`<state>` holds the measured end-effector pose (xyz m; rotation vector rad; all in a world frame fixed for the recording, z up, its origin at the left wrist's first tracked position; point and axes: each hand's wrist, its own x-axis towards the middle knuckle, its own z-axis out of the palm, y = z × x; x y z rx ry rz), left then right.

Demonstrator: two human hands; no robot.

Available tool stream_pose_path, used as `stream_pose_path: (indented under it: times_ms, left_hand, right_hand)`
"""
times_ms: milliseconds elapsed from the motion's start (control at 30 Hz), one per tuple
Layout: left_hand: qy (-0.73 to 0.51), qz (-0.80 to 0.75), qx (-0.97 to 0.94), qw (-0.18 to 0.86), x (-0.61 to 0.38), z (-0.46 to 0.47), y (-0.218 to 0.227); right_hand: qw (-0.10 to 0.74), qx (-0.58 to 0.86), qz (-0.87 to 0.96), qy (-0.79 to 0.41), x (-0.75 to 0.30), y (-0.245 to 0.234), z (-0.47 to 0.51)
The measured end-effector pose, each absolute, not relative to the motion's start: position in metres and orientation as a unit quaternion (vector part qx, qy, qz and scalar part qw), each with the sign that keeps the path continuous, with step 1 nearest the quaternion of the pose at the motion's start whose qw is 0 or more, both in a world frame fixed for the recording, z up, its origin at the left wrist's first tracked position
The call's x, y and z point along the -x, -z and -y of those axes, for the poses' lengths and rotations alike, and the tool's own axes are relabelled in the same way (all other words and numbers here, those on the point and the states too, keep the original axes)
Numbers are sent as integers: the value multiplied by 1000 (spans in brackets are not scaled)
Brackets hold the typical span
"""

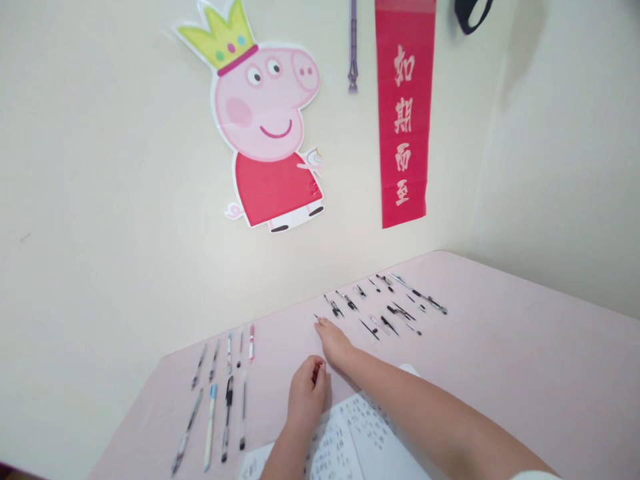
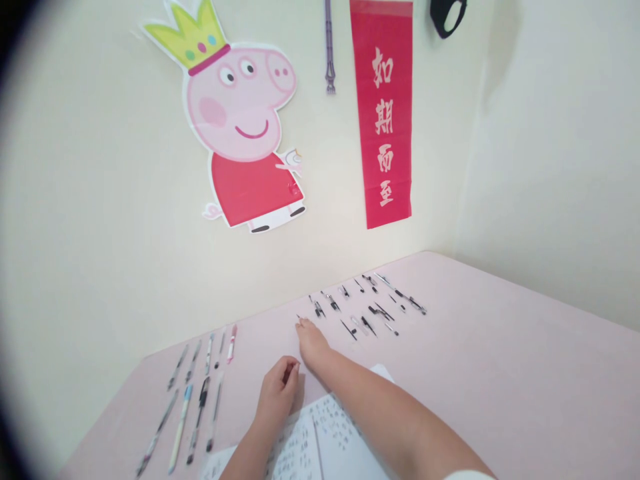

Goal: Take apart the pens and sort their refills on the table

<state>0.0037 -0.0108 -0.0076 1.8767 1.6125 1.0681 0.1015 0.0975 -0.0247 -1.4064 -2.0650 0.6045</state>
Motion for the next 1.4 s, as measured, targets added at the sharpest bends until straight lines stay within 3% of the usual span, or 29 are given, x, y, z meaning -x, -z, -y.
stream_pose_path:
  times_ms: [367,733,1200,1400]
  left_hand:
    - [-378,-592,-670,240,-3,8,9]
    - [-368,-592,-675,243,-4,8,8]
    - [-377,-588,-670,251,-2,6,10]
    - [-388,-566,-676,270,0,6,12]
  right_hand:
    - [310,617,703,-172,-71,27,-136]
    - [349,621,686,-150,-67,35,-150]
    - [365,537,737,-188,-86,16,-116]
    - [351,476,761,-267,-107,18,-59]
